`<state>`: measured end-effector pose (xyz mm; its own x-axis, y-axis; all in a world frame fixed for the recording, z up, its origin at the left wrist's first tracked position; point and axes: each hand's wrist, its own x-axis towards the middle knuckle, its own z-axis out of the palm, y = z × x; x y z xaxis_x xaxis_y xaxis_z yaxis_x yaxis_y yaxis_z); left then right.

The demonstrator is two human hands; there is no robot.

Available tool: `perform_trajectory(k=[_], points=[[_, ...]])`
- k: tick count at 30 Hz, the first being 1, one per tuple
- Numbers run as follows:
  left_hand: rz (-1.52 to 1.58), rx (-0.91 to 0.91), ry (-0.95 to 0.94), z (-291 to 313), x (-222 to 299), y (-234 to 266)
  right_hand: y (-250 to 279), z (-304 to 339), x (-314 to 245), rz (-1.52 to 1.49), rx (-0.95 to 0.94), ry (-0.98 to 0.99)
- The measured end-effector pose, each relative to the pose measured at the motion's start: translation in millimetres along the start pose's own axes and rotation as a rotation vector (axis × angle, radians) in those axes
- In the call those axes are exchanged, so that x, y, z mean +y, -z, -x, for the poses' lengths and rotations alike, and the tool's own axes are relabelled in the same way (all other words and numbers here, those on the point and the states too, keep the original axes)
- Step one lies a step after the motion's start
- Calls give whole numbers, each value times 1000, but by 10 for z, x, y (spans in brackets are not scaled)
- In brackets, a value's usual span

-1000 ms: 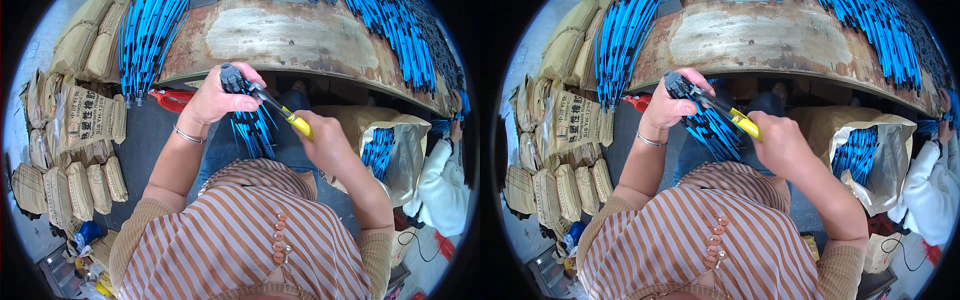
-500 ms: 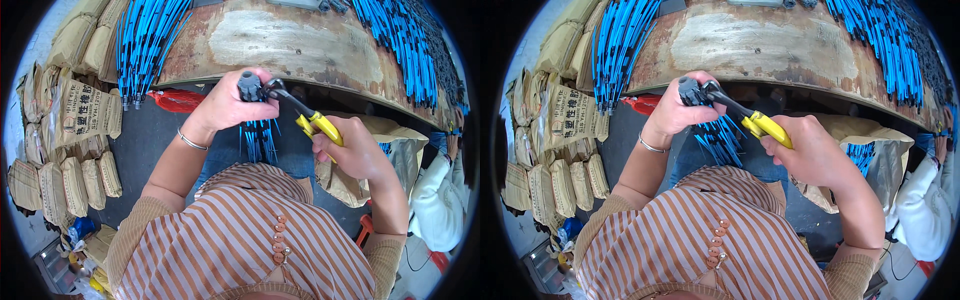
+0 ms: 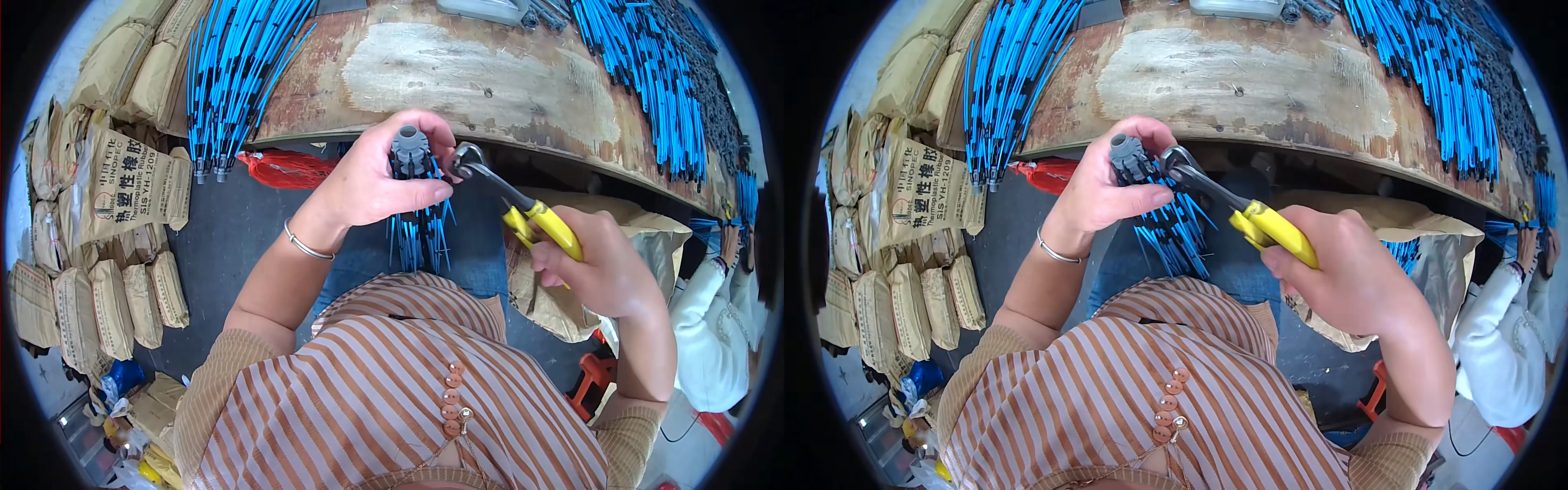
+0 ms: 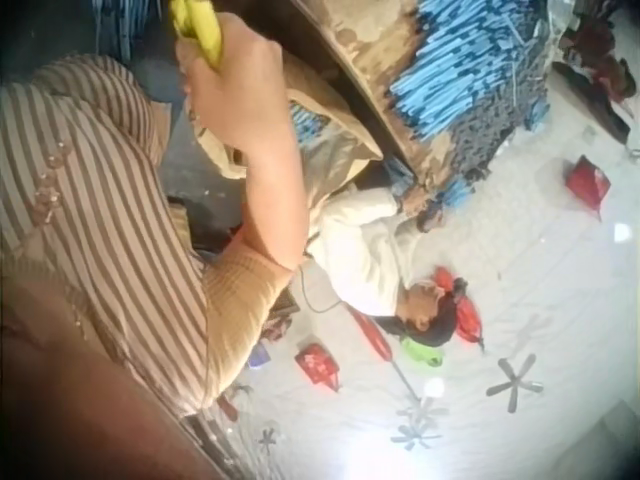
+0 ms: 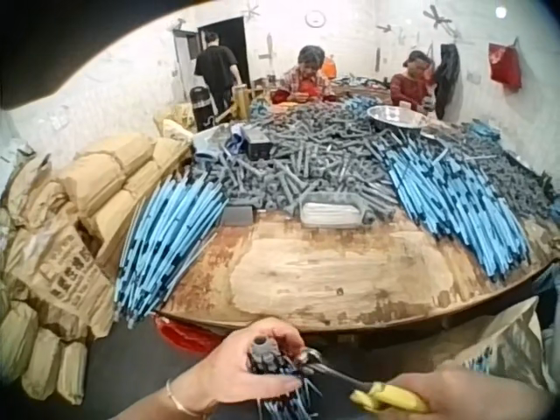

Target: Assembling blue plastic strips into a black plastic base using pliers on an assembly line.

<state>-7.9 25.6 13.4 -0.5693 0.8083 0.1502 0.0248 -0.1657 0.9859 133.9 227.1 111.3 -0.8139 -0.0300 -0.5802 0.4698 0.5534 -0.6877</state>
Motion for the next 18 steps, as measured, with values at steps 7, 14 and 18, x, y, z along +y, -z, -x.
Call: perform_trajectory(k=[7, 14, 18], points=[[49, -75, 14, 58, 64, -23, 3, -9, -87, -181, -129, -84], [-69, -103, 56, 40, 160, -135, 128, 138, -278, -58, -181, -170], [-161, -102, 115, -27, 178, -185, 154, 130, -340, 196, -173, -150]])
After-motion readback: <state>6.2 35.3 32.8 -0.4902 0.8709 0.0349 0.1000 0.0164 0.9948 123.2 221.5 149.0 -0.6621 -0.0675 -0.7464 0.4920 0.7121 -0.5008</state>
